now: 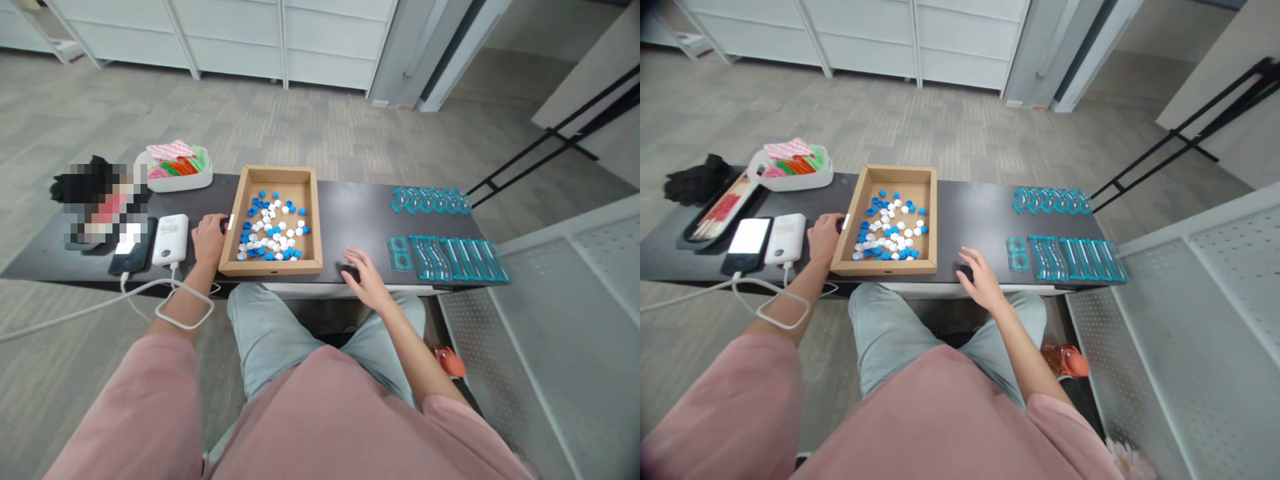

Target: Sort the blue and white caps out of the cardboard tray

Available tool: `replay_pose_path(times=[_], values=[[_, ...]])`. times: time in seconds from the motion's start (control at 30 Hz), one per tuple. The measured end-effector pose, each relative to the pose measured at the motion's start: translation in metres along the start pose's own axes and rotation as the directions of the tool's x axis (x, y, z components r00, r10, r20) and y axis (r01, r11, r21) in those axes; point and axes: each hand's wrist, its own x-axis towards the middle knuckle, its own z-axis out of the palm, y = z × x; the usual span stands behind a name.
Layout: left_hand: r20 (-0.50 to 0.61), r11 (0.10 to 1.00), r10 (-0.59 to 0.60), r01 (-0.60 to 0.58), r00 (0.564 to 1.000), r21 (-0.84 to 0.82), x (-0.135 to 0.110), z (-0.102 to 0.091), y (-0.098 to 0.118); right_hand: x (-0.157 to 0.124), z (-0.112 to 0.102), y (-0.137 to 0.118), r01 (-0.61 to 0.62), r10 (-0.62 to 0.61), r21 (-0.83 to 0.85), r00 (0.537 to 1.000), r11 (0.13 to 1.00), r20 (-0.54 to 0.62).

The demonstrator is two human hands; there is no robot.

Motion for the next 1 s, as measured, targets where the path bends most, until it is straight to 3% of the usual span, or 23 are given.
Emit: replay_pose_path(times=[0.23, 0.37, 0.53, 0.77, 1.0], values=[[-0.037, 0.982, -0.07, 0.062, 0.997, -0.179, -0.002, -0.015, 0.009, -0.054, 0.005, -0.003, -0.055, 0.053, 0.036, 0.998, 0.998, 0.046], [0.045, 0.952, -0.089, 0.099, 0.995, -0.289, -0.004, -0.027, 0.012, -0.076, 0.001, 0.007, -0.133, 0.138, 0.139, 0.99, 0.981, -0.027], [0.227, 0.941, -0.061, 0.132, 0.972, -0.311, -0.018, -0.029, 0.026, -0.095, 0.007, 0.023, -0.137, 0.162, 0.258, 0.984, 0.956, -0.078], [0.095, 0.958, -0.059, 0.083, 0.994, -0.275, -0.045, -0.026, 0.047, -0.105, 0.025, 0.02, -0.095, 0.111, 0.352, 0.994, 0.931, -0.026], [0.004, 0.959, -0.054, 0.053, 0.999, -0.277, -0.056, -0.034, 0.055, -0.108, 0.027, 0.026, -0.114, 0.127, 0.358, 0.992, 0.927, -0.013]])
